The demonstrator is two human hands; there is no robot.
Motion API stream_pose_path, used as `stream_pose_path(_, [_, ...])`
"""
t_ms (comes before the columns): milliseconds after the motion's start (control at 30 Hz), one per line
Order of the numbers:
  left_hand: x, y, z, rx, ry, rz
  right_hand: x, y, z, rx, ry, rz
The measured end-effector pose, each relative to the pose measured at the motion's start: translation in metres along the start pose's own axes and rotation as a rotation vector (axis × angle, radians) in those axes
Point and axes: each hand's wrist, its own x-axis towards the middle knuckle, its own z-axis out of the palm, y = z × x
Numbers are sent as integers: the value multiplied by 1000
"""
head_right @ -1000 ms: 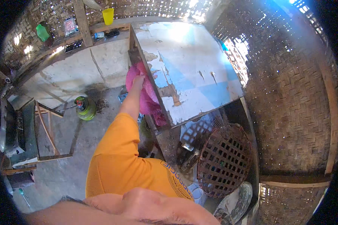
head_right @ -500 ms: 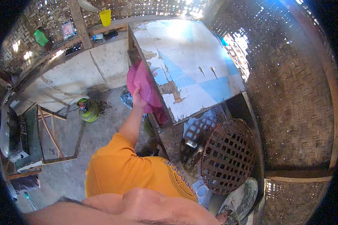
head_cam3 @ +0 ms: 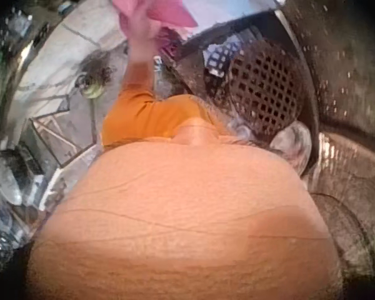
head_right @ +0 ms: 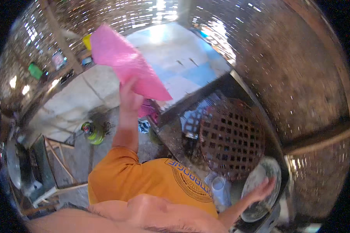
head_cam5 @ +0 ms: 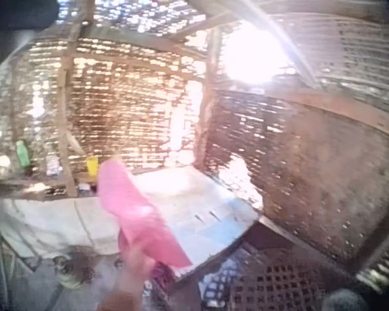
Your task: The person prepares and cooks crackers by placing dough-covered trays into a large pot and then using a press to mold small circles of dough onto a tray.
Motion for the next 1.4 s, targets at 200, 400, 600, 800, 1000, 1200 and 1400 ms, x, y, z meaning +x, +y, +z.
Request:
stream_pose_path(200, [-78, -156, 175, 536, -952, -26, 19, -51, 64, 750, -589, 103])
stream_pose_path(400, [-184, -261, 215, 995, -1283, -312, 43, 61, 85, 599, -335, 512])
stream_pose_path(600, [-191, -227, 232, 1084, -1515, -190, 35, 158, 73, 238, -458, 284])
stream_pose_path(800, [-154, -254, 221, 1449, -1293, -140, 53, 154, 74, 22, -488, 92])
stream_pose_path(1000, [-145, -267, 203, 1677, -1163, -86, 65, 152, 87, -29, -470, 26])
stream_pose_path(1200, [-141, -267, 201, 1814, -1047, -17, 58, 92, 103, -77, -768, -484])
stream_pose_path(1400, [-144, -273, 184, 1832, -994, -51, 53, 122, 95, -211, -1398, -652])
